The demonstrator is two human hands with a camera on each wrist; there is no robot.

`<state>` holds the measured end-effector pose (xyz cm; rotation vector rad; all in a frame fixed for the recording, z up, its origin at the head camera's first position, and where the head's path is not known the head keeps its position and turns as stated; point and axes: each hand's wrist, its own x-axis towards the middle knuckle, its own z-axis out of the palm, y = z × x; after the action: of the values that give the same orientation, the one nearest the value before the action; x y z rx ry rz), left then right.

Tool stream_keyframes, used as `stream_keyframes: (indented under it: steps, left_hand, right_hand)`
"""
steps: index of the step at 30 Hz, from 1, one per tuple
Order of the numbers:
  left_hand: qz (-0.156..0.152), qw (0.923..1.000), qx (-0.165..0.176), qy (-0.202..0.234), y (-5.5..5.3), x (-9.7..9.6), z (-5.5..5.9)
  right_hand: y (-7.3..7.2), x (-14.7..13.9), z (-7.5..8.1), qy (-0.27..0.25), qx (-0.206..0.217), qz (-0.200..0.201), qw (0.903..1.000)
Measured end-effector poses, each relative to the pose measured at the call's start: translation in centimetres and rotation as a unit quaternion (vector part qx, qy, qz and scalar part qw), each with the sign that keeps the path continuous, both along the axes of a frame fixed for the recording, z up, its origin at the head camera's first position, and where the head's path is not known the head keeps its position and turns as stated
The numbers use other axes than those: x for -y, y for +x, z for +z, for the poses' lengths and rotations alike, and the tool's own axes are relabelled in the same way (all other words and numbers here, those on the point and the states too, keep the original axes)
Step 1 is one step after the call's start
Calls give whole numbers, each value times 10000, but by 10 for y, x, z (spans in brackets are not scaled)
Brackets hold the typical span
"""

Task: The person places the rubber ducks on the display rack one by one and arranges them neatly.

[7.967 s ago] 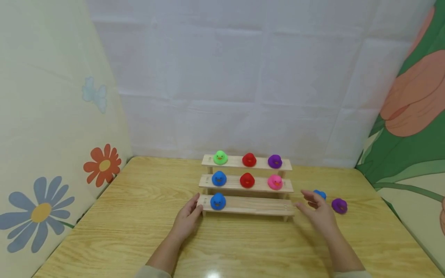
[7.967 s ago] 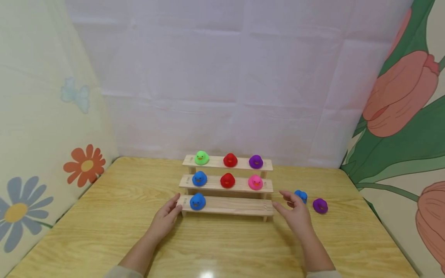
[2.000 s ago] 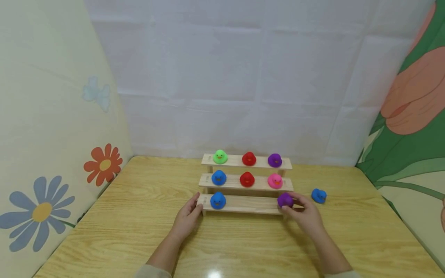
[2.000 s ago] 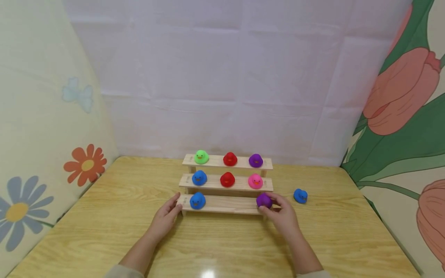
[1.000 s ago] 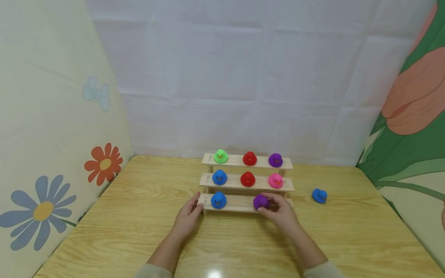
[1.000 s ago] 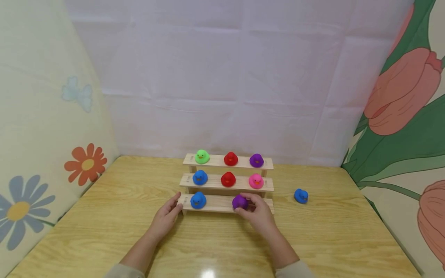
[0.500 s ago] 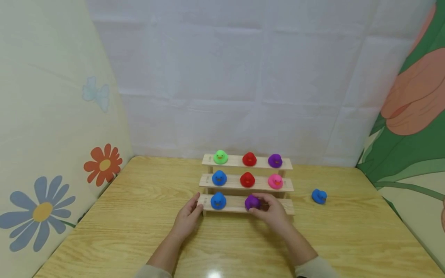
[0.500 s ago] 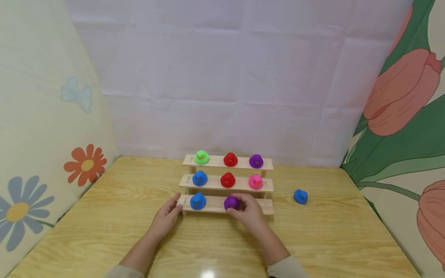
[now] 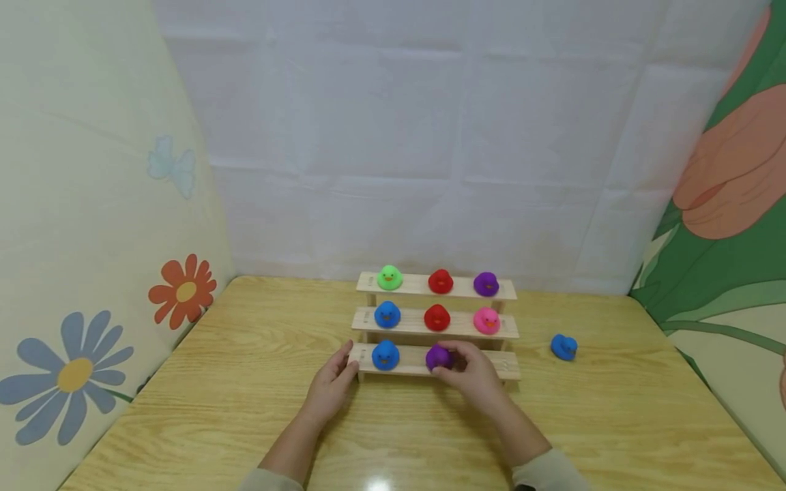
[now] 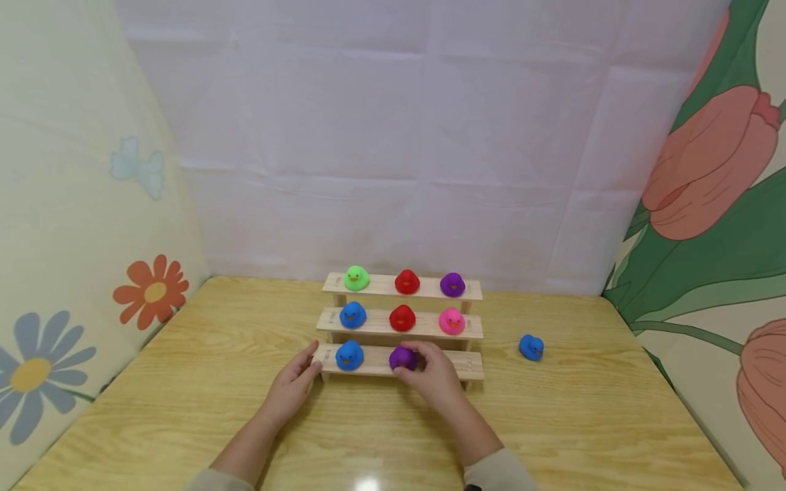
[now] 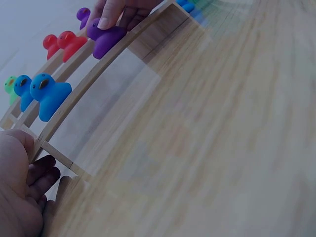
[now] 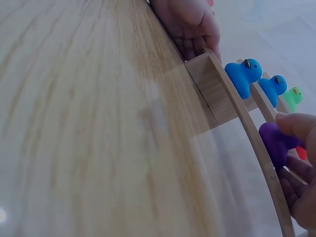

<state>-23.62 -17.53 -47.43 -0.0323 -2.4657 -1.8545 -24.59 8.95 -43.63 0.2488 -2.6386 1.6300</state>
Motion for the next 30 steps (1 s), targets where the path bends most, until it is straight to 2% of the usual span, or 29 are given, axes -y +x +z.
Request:
stream_keyframes:
  steps: [14, 19, 30]
  left_hand:
    - [-19, 9999, -78, -96, 2, 0, 2]
    - [-37, 10000, 3, -62, 2, 1, 1]
    - [-84, 10000, -3, -24, 1, 1, 1]
  right_hand:
    - [0, 3, 1, 106, 115, -44, 9999]
    - [0, 3, 0, 100, 153, -45, 9998]
    - [-1, 0, 1, -111, 172, -102, 9997]
